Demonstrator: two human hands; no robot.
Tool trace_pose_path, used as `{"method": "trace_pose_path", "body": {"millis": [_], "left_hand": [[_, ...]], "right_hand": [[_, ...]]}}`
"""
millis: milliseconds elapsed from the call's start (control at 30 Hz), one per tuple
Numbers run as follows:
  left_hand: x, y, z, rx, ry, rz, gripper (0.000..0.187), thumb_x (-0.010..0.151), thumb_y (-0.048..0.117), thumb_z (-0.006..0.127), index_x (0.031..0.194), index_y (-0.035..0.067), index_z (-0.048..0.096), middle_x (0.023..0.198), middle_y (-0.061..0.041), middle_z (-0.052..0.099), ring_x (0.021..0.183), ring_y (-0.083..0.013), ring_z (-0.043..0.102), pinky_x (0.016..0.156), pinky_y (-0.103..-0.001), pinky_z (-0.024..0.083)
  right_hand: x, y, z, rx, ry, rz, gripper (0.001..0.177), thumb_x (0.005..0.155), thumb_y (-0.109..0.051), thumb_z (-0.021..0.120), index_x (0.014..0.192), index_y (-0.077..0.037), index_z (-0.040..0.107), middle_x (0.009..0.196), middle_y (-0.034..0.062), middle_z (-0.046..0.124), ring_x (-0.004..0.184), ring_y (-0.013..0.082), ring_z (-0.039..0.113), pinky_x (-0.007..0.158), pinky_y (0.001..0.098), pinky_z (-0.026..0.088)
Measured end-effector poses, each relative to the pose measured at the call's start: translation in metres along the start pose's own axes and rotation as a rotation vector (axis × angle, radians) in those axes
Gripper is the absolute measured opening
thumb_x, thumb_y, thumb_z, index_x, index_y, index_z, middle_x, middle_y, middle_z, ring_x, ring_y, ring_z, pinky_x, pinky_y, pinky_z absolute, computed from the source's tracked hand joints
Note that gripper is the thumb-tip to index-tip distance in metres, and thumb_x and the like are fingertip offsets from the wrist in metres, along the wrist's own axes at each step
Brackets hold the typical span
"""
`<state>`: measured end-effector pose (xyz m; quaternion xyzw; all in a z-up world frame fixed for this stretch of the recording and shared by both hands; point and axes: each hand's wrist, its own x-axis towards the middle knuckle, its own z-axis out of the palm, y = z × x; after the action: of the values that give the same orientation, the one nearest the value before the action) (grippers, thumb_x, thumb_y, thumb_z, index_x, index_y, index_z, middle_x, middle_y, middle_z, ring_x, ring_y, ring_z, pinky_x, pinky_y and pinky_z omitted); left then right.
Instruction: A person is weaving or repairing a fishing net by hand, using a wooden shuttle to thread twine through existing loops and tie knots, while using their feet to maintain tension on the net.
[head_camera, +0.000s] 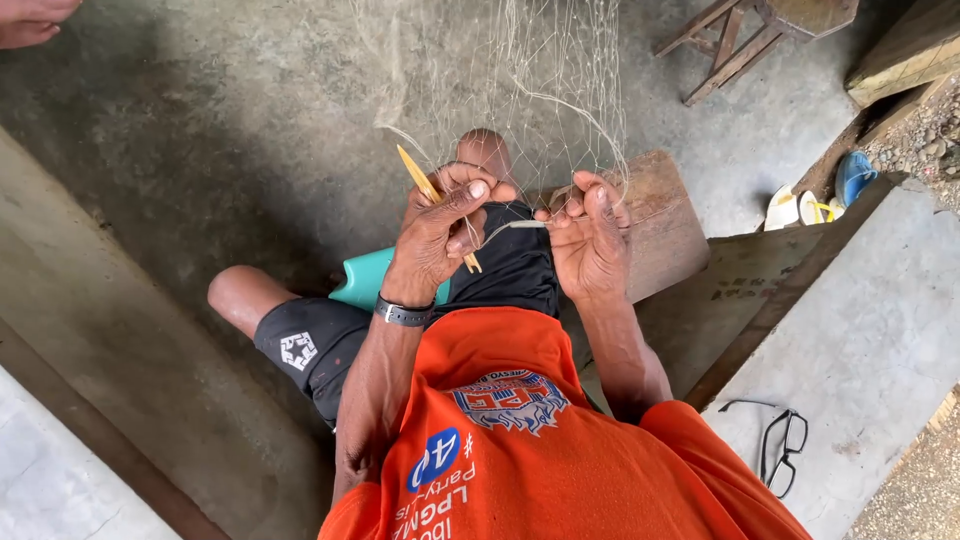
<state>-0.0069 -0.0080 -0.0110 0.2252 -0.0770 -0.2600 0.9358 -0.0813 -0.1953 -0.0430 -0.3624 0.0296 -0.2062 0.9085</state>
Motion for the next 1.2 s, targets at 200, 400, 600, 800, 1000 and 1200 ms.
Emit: {"method": "trace_pose_path", "body": {"millis": [200,400,600,800,1000,1200], "left_hand": [[-0.009,0.006,0.011,0.035,0.014,-0.014,0.008,0.097,-0.003,0.064,0.102,-0.009,0.062,0.094,-0.032,0.074,0.031,-0.0022,0.036,0.028,-0.015,0.029],[-0.012,0.013,0.014,0.059,-0.028,0.008,0.009,0.097,-0.003,0.062,0.106,-0.008,0.062,0.095,-0.030,0.075,0.032,-0.0019,0.039,0.029,-0.014,0.031],[-0.003,0.006,0.007,0.002,0.029,-0.021,0.009,0.096,-0.005,0.064,0.104,-0.004,0.061,0.099,-0.030,0.075,0.032,-0.0012,0.036,0.028,-0.014,0.028],[-0.008,0.009,0.008,0.094,0.030,0.014,0.007,0.097,-0.002,0.064,0.103,-0.003,0.061,0.101,-0.033,0.074,0.029,-0.0026,0.037,0.027,-0.015,0.030],[-0.044,0.027,0.050,0.665,0.038,0.315,0.059,0.107,0.044,0.054,0.145,0.002,0.039,0.094,-0.005,0.052,0.059,-0.0003,0.042,0.048,-0.015,0.032],[-0.044,0.019,0.073,1.856,-0.072,0.736,0.019,0.098,0.016,0.060,0.114,0.006,0.064,0.088,-0.011,0.054,0.054,-0.0288,0.048,0.046,-0.040,0.042]], "right_hand": [[0.018,-0.010,-0.002,0.052,-0.160,0.109,0.039,0.094,-0.004,0.071,0.129,0.010,0.061,0.082,0.0095,0.061,0.076,0.0177,0.064,0.090,0.0524,0.066],[0.026,-0.008,0.002,0.020,-0.198,0.083,0.019,0.091,0.007,0.067,0.109,0.010,0.061,0.090,0.0203,0.064,0.093,0.0366,0.073,0.097,0.0653,0.062],[0.028,-0.009,0.022,0.233,-0.409,0.024,0.007,0.095,-0.013,0.060,0.101,-0.011,0.056,0.150,0.0188,0.058,0.145,0.0402,0.050,0.123,0.0606,0.040],[0.024,0.001,0.006,0.336,-0.498,-0.014,0.009,0.095,-0.014,0.051,0.103,-0.016,0.048,0.157,0.0151,0.052,0.144,0.0340,0.053,0.103,0.0467,0.053],[0.021,0.005,0.001,0.321,-0.387,-0.015,0.009,0.096,-0.013,0.051,0.103,-0.013,0.045,0.150,0.0233,0.055,0.140,0.0428,0.055,0.106,0.0522,0.056],[0.014,-0.004,0.024,0.228,-0.337,-0.047,0.010,0.096,-0.013,0.055,0.099,-0.013,0.046,0.146,0.0266,0.058,0.141,0.0466,0.052,0.115,0.0555,0.051]]}}
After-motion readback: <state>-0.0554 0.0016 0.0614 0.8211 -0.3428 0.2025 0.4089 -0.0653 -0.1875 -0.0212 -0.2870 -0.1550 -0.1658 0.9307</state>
